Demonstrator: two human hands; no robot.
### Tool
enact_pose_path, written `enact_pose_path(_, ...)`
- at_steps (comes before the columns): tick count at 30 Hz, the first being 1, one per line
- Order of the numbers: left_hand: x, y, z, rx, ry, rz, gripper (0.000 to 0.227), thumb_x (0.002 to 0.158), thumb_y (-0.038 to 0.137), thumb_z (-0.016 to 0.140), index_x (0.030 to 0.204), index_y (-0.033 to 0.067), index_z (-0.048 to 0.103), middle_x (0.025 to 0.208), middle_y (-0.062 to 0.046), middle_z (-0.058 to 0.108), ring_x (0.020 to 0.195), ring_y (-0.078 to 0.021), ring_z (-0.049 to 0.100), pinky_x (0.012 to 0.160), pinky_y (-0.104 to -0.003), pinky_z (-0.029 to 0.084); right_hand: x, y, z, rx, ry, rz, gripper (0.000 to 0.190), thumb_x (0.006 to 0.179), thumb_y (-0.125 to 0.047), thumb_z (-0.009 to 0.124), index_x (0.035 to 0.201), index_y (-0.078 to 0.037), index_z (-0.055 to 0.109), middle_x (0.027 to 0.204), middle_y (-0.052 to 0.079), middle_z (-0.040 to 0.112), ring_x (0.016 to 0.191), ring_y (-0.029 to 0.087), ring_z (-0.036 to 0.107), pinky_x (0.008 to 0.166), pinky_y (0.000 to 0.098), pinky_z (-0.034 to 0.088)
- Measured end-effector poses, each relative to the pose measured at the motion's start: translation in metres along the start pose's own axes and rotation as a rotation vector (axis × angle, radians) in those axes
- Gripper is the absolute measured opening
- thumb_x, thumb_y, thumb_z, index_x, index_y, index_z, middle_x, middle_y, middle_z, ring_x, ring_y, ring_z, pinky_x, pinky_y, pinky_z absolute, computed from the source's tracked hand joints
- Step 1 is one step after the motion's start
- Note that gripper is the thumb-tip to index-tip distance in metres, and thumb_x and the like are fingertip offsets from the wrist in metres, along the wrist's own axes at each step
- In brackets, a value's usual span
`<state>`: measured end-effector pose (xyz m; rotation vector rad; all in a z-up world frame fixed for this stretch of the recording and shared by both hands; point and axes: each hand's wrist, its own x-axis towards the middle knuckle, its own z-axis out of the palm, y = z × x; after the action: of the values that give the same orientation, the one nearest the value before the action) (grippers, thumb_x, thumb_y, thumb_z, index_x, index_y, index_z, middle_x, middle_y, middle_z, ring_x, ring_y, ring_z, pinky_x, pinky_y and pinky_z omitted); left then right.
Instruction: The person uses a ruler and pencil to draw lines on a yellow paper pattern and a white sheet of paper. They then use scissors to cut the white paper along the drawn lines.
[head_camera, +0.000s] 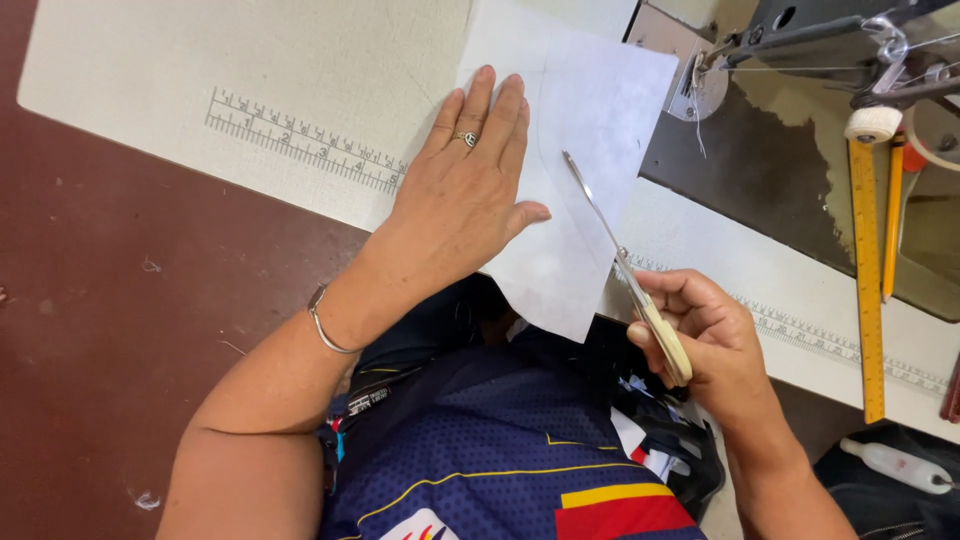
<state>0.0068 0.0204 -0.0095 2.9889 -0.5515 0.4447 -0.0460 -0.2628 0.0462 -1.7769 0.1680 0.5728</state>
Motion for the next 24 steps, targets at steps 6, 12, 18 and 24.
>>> enact_pose_path(6, 0.009, -0.012, -0.005, 0.073, 0.162, 0.05, 0.056, 0.099, 0.05, 0.072, 0.124, 0.0013, 0.061, 0.135, -0.013, 0.058, 0.125, -0.0289, 0.054, 0.101, -0.037, 0.047, 0.001, 0.01, 0.002, 0.077, -0.022, -0.003, 0.047, 0.079, 0.002, 0.074, 0.126, 0.001, 0.064, 0.085, 0.008, 0.067, 0.048, 0.007, 0.052, 0.036, 0.0184, 0.04)
enact_pose_path(12, 0.006, -0.005, -0.009, 0.132, 0.045, -0.022, 0.069, 0.107, 0.053, 0.058, 0.149, -0.0012, 0.047, 0.154, -0.016, 0.044, 0.13, -0.0256, 0.051, 0.105, -0.041, 0.04, 0.006, 0.011, 0.009, 0.109, -0.006, -0.002, 0.046, 0.078, 0.001, 0.075, 0.123, 0.0, 0.064, 0.086, 0.011, 0.068, 0.043, 0.013, 0.053, 0.03, 0.0219, 0.037)
enact_pose_path(18, 0.0, 0.014, -0.001, 0.252, -0.018, -0.1, 0.076, 0.107, 0.056, 0.053, 0.155, -0.0024, 0.045, 0.16, -0.018, 0.039, 0.131, -0.0228, 0.054, 0.107, -0.043, 0.039, 0.008, 0.021, 0.019, 0.192, 0.001, -0.021, 0.046, 0.076, -0.004, 0.078, 0.119, -0.001, 0.06, 0.076, 0.009, 0.058, 0.041, 0.016, 0.053, 0.031, 0.0241, 0.038)
enact_pose_path(24, -0.004, 0.024, -0.006, 0.36, 0.034, -0.124, 0.076, 0.102, 0.058, 0.059, 0.15, -0.0007, 0.054, 0.153, -0.019, 0.047, 0.128, -0.0223, 0.055, 0.103, -0.042, 0.042, 0.003, 0.02, 0.027, 0.232, 0.019, 0.04, 0.047, 0.077, -0.003, 0.077, 0.121, -0.001, 0.059, 0.084, 0.011, 0.062, 0.041, 0.016, 0.053, 0.028, 0.0236, 0.04)
